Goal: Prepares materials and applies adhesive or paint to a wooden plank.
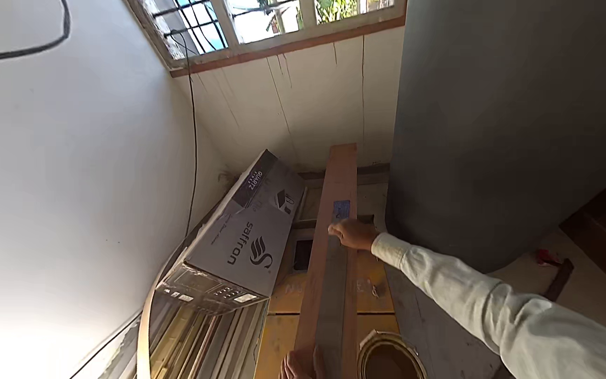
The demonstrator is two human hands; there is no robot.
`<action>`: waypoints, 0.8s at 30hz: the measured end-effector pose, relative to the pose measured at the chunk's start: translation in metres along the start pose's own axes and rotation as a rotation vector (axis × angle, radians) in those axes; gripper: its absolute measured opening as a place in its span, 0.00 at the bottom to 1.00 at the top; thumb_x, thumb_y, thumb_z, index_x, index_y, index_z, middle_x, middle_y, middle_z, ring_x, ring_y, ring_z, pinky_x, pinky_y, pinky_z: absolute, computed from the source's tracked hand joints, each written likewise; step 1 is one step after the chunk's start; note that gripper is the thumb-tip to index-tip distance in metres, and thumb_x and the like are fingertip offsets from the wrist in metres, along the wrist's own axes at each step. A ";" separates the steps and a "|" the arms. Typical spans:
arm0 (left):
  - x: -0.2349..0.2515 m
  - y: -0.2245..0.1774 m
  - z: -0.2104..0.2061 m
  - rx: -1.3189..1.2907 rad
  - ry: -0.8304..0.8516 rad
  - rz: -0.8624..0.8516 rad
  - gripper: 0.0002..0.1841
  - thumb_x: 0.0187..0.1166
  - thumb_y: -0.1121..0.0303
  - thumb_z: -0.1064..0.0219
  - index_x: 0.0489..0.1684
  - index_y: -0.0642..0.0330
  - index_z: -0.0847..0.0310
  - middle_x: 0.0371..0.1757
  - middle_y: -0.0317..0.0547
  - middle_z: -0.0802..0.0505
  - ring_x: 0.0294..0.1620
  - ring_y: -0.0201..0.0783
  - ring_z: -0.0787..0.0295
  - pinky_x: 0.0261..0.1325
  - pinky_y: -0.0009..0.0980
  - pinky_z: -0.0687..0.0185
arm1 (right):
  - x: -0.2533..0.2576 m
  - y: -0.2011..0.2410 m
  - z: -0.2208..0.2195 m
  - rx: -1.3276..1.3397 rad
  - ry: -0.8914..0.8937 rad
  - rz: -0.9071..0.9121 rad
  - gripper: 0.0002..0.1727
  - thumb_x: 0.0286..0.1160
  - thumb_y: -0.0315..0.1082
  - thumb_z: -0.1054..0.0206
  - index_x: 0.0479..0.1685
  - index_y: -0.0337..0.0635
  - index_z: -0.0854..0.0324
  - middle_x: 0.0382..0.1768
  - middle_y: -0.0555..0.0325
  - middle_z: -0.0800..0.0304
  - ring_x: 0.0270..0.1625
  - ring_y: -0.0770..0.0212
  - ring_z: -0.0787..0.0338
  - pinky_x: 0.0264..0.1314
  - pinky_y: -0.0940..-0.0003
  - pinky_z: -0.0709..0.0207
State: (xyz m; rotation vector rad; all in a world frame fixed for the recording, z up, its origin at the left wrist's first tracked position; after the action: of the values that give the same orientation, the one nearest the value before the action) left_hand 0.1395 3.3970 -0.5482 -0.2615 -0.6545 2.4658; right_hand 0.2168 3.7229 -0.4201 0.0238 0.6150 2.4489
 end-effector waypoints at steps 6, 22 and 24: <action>-0.001 0.002 -0.003 -0.008 -0.024 -0.023 0.41 0.79 0.42 0.35 0.73 0.79 0.26 0.75 0.71 0.17 0.80 0.66 0.24 0.87 0.58 0.41 | 0.059 -0.066 0.052 0.023 -0.192 -0.104 0.19 0.94 0.35 0.48 0.65 0.31 0.17 0.57 0.34 0.10 0.65 0.37 0.12 0.73 0.43 0.26; -0.003 0.003 -0.003 -0.016 -0.033 -0.012 0.42 0.78 0.41 0.35 0.73 0.79 0.26 0.75 0.71 0.17 0.80 0.66 0.24 0.87 0.58 0.43 | 0.098 -0.075 -0.002 -0.186 0.108 -0.217 0.19 0.92 0.38 0.46 0.58 0.30 0.16 0.58 0.33 0.12 0.68 0.36 0.14 0.71 0.39 0.25; -0.002 0.002 -0.003 -0.024 -0.026 -0.012 0.43 0.78 0.41 0.36 0.73 0.80 0.26 0.75 0.71 0.17 0.81 0.67 0.25 0.88 0.58 0.44 | 0.074 -0.046 -0.016 -0.203 0.141 -0.138 0.19 0.92 0.38 0.46 0.53 0.29 0.15 0.53 0.34 0.11 0.64 0.36 0.13 0.68 0.40 0.24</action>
State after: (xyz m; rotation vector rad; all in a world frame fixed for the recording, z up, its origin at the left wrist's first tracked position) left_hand 0.1409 3.3960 -0.5515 -0.2344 -0.6949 2.4552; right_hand 0.1792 3.7910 -0.4632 -0.2662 0.4097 2.3800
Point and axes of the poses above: each hand's wrist, its own x-axis towards the middle knuckle, its own z-axis out of the back of the hand, y = z × x, the point moved 8 cm from there along x, towards the middle knuckle
